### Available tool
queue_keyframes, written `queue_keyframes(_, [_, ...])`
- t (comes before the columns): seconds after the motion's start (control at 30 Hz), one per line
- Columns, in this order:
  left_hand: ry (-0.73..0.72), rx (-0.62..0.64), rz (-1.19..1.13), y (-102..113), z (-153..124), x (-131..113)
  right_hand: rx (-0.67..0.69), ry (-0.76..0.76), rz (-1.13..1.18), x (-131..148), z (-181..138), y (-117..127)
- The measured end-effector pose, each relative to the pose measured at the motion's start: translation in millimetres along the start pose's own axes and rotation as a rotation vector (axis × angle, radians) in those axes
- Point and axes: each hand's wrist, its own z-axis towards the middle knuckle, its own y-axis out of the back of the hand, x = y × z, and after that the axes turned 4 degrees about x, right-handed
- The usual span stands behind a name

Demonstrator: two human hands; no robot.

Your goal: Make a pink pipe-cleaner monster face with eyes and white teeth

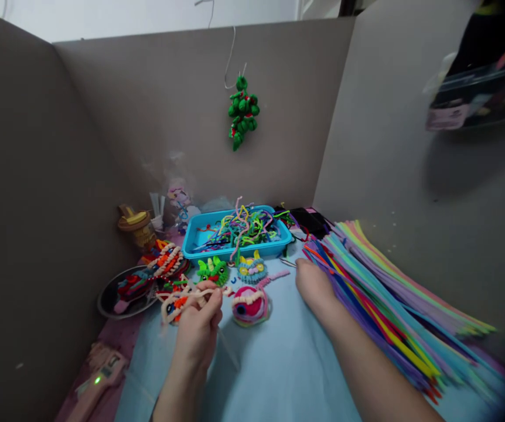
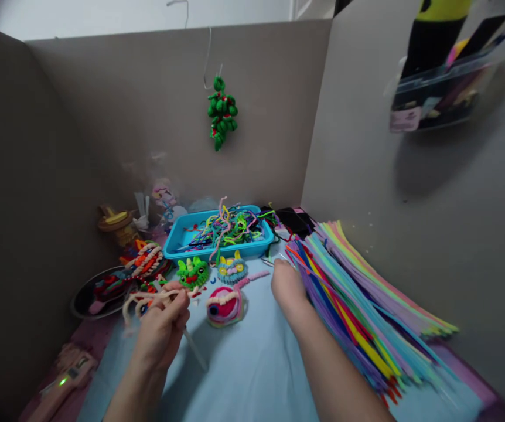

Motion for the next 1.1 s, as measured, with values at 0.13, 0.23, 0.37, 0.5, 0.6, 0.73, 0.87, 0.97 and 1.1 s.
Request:
queue_keyframes(0.13, [0.03,0.036,-0.028,0.4,-0.8,-1.8,0.069,-0.063,-0.084,-8.2,5.3,-3.6])
queue_keyframes(0.23, [0.034,0.028,-0.05,0.7,-0.1,-4.0,0.103,-0.068,-0.124,-9.8,2.5,-3.3])
queue_keyframes(0.37, [0.058,0.006,-0.103,0.6,0.6,-3.2,0.119,-0.076,-0.176,-17.7,5.5,-5.2])
queue_keyframes(0.5, [0.101,0.071,-0.103,-1.3,-2.0,0.7,0.178,-0.034,-0.214,-24.1,10.7,-14.4])
queue_keyframes(0.6, [0.098,0.092,-0.101,-1.0,-3.4,2.0,0.193,0.009,-0.24,-26.5,10.0,-19.0])
queue_keyframes(0.73, [0.1,0.079,-0.116,1.4,-3.2,-0.1,0.197,0.066,-0.259,-29.3,4.5,-16.9])
queue_keyframes(0.87, [0.091,0.069,-0.134,3.1,-2.5,-3.3,0.186,0.072,-0.255,-28.8,-0.5,-12.2])
queue_keyframes(0.97, [0.077,0.052,-0.148,4.0,-2.0,-4.1,0.156,0.065,-0.229,-24.1,-3.4,-9.6])
queue_keyframes(1.1, [0.061,0.059,-0.15,5.4,-0.2,-6.9,0.1,0.058,-0.139,-18.4,-8.9,1.7])
